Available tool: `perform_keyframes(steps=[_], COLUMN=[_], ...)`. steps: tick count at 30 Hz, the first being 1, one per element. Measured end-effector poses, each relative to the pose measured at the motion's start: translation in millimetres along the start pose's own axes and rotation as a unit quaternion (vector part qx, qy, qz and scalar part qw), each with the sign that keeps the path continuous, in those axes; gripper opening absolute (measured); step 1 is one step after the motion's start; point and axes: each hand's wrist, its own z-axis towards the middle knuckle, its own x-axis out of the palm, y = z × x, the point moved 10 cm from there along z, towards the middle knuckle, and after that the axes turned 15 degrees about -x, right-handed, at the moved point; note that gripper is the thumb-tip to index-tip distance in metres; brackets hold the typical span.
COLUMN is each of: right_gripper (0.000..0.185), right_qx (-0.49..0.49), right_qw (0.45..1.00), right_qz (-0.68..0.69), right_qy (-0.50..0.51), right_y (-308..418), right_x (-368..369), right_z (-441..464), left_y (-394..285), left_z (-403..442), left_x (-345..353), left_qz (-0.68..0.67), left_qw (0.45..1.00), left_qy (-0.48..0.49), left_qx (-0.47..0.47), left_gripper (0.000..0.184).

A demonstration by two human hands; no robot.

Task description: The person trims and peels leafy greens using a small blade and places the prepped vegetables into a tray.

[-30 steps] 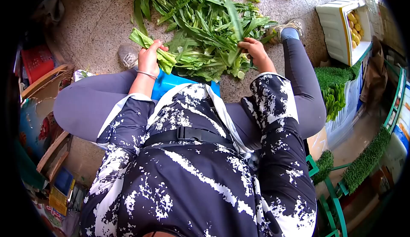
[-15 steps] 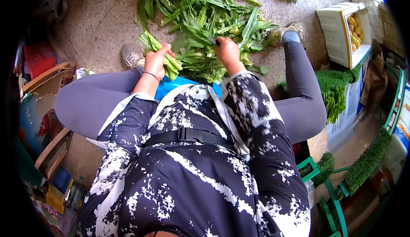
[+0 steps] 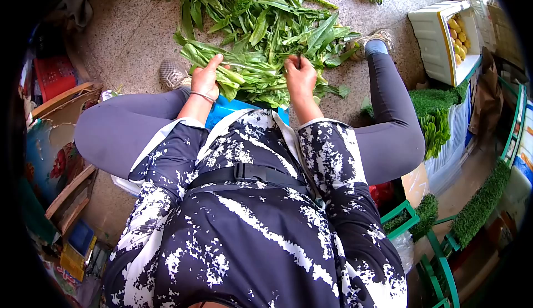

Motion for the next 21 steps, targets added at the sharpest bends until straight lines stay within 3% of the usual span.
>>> perform_keyframes(steps=[1,3,4,7,9,11,14,15,17,19,21], right_gripper=[0.017,0.028,0.041,0.041,0.031,0.026,0.027,0.017,0.019,0.029,0.035], right_qx=[-0.001,0.267,0.342,0.429,0.420,0.439,0.395,0.367,0.286,0.283,0.188], right_qw=[1.000,0.953,0.920,0.814,0.801,0.797,0.886,0.898,0.954,0.955,0.959], right_qz=[0.000,0.119,0.167,0.353,0.392,0.405,0.225,0.204,-0.022,-0.085,-0.211], right_qy=[-0.001,0.080,0.095,0.172,0.168,0.085,0.089,0.132,0.081,0.035,0.026], right_y=[0.3,-29.0,-28.8,-29.5,-31.4,-45.7,-64.5,-70.5,-76.0,-95.4,-114.3], right_x=[-3.5,19.5,35.1,81.4,96.7,96.2,77.4,74.7,38.6,4.2,-22.5], right_z=[-4.4,-43.6,-63.6,-87.3,-81.2,-76.7,-72.7,-70.8,-59.9,-49.8,-17.4], left_y=[-0.4,-1.2,-0.4,2.3,5.6,8.2,3.1,3.2,-1.2,-13.2,-16.3], left_z=[1.0,-1.9,-3.3,-2.4,-4.2,-6.3,-9.3,-8.2,-5.4,1.0,-6.4], left_x=[-2.8,-2.1,-1.8,0.6,1.9,4.6,1.7,-0.4,-5.2,-7.2,3.9], left_qz=[-0.001,-0.001,-0.001,0.003,0.018,0.032,0.122,0.121,0.134,0.155,0.313], left_qw=[1.000,1.000,1.000,1.000,1.000,0.999,0.992,0.992,0.989,0.984,0.945], left_qy=[-0.007,-0.008,-0.010,-0.003,-0.003,-0.001,-0.030,-0.030,-0.052,-0.049,-0.074], left_qx=[0.005,0.003,0.000,-0.011,-0.020,-0.026,0.012,0.013,0.035,0.074,0.063], left_gripper=[0.016,0.017,0.017,0.015,0.014,0.013,0.012,0.012,0.012,0.014,0.020])
